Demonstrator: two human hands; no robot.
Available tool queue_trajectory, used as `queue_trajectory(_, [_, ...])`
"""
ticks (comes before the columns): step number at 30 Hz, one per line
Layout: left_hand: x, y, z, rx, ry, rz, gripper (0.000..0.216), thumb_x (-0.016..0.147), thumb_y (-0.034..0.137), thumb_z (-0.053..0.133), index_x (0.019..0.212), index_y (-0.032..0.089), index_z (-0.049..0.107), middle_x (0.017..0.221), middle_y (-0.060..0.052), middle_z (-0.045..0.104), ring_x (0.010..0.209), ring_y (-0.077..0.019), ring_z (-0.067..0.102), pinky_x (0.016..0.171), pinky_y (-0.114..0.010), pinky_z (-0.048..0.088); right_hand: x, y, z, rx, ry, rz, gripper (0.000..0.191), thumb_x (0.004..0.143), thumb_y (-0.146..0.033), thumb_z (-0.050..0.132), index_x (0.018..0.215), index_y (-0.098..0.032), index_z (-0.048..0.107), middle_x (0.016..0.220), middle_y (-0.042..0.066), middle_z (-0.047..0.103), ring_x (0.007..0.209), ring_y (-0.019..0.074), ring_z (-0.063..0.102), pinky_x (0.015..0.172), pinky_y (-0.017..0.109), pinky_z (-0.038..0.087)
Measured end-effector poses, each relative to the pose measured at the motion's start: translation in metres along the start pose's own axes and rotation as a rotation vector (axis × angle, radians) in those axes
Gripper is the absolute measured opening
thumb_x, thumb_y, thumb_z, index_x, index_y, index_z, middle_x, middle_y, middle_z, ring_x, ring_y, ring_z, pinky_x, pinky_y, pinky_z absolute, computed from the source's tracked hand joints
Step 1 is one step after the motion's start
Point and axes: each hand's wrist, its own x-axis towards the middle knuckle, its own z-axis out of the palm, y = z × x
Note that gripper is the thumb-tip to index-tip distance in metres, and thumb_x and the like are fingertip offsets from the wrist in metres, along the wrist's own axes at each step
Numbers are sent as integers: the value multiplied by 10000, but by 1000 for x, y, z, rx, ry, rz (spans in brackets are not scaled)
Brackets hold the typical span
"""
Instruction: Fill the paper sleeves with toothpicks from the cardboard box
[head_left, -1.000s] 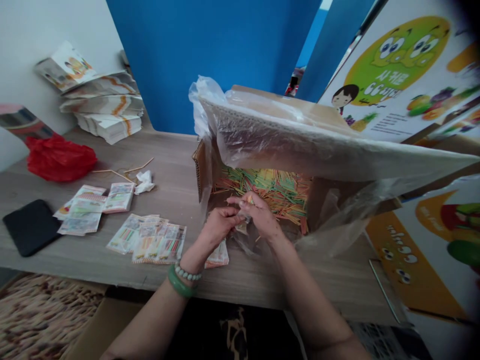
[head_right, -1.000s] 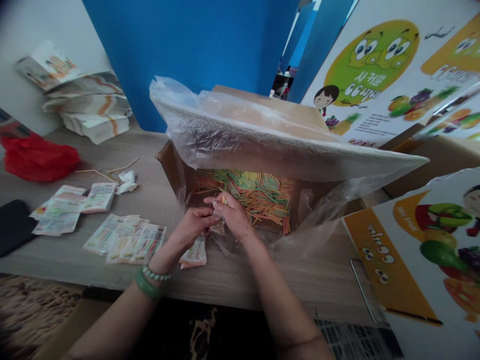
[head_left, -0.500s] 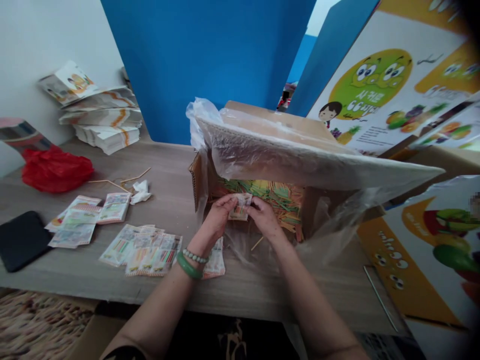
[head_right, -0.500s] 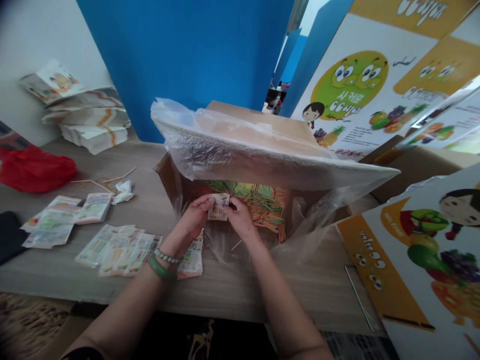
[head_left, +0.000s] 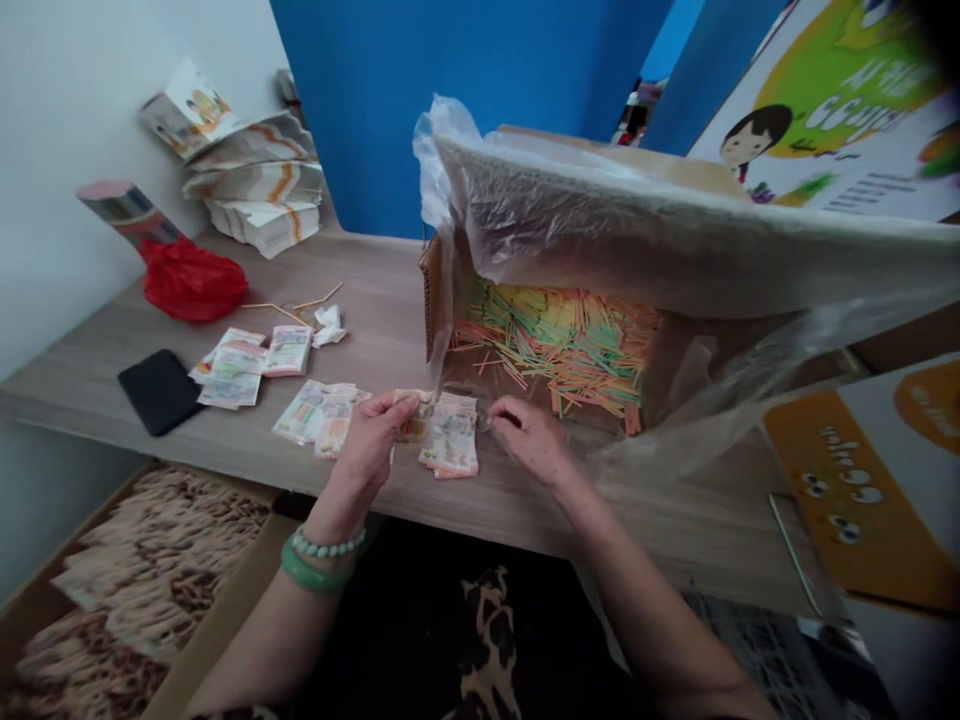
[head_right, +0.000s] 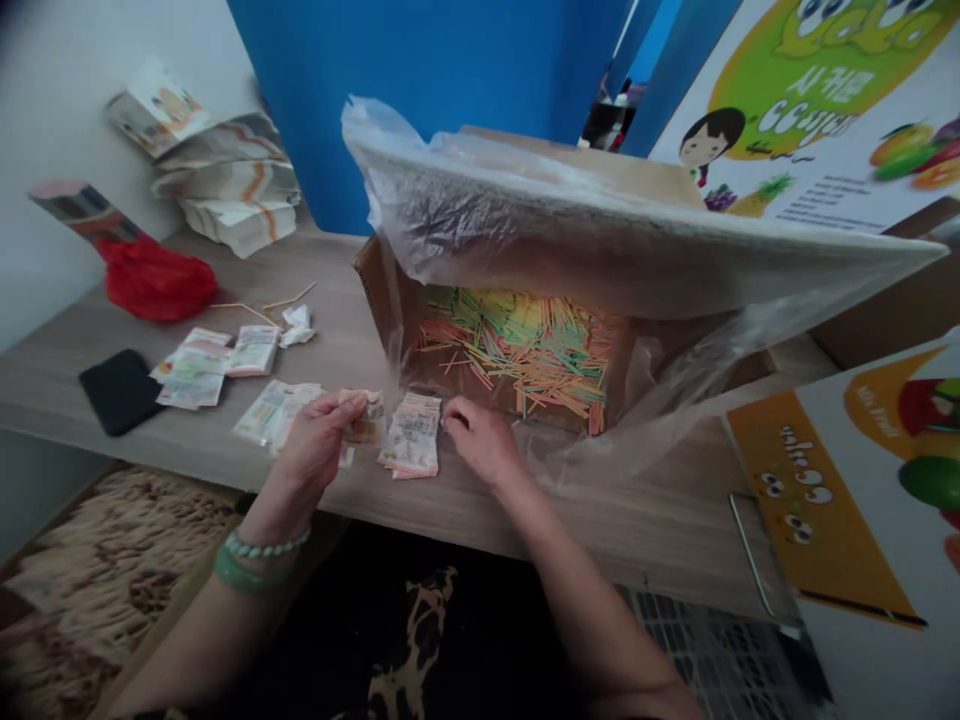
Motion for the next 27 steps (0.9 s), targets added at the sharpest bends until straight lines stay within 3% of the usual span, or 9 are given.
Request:
queue_trajectory(3, [0, -18, -18, 473, 84, 170, 291, 873, 398, 569, 747, 175, 706, 701, -43, 615, 697, -191, 539, 672, -308, 398, -11, -13, 32, -320, -41, 64, 200, 923, -322, 494, 989, -199, 637, 979, 102, 699, 884, 250, 633, 785, 361, 433])
queue_trajectory(5, [2, -28, -24, 870, 168, 282, 287, 921, 310, 488, 908, 166, 736, 816, -99, 658, 800, -244, 572, 737, -353, 401, -11, -18, 53, -480, -24, 109, 310, 916, -379, 536, 1121, -157, 603, 1078, 172, 680, 982, 312, 633, 851, 422, 436])
queue_trajectory(8, [2, -34, -27, 1296, 268, 293, 370, 937, 220, 432, 1197, 142, 683, 981, -178, 680, 890, -306, 584, 774, -410, 391, -4, -15, 69, -539, -13, 167, 377, 893, -357, 568, 1202, -142, 559, 1173, 194, 656, 1062, 325, 624, 889, 429, 443])
queue_trajectory(10, [0, -33, -29, 1401, 318, 284, 400, 936, 219, 437, 1271, 144, 643, 1062, -197, 673, 925, -326, 583, 787, -430, 392, 0, -9, 69, -495, -3, 185, 357, 889, -280, 548, 1228, -170, 545, 1175, 154, 677, 1061, 288, 638, 882, 389, 454])
queue_trajectory(14, [-7, -27, -26, 1301, 357, 365, 342, 928, 266, 480, 1177, 165, 690, 1126, -178, 648, 978, -324, 583, 835, -443, 418, -2, -2, 59, -450, 28, 261, 402, 887, -184, 494, 1285, -219, 535, 1006, 92, 736, 895, 247, 687, 809, 352, 466])
queue_trajectory(18, [-13, -26, -6, 933, 80, 390, 248, 903, 274, 526, 999, 180, 735, 984, -108, 643, 898, -247, 609, 810, -366, 474, -9, -1, 48, -431, 75, 183, 265, 890, -185, 478, 1101, -214, 636, 1026, 94, 724, 972, 248, 662, 860, 350, 448])
queue_trajectory(20, [-12, -25, 7, 781, -31, 336, 226, 845, 260, 601, 1012, 188, 734, 965, -81, 637, 852, -217, 607, 787, -342, 485, -10, -1, 43, -362, 123, 113, 201, 880, -176, 473, 933, -220, 662, 1044, 83, 712, 1025, 241, 632, 893, 340, 429])
queue_trajectory(23, [-4, -21, 25, 622, -105, 264, 282, 712, 246, 726, 990, 201, 744, 948, -53, 641, 832, -198, 587, 772, -328, 479, -8, 1, 36, -89, 133, 66, 185, 852, -180, 479, 821, -241, 652, 883, 19, 697, 892, 196, 618, 804, 292, 430])
queue_trajectory(27, [5, -14, 39, 256, -304, 48, 172, 631, 322, 776, 640, 175, 686, 706, 1, 600, 687, -151, 548, 660, -280, 457, 3, 12, 14, 277, 20, -38, 122, 838, -262, 528, 798, -233, 640, 742, -36, 633, 736, 152, 574, 670, 242, 419])
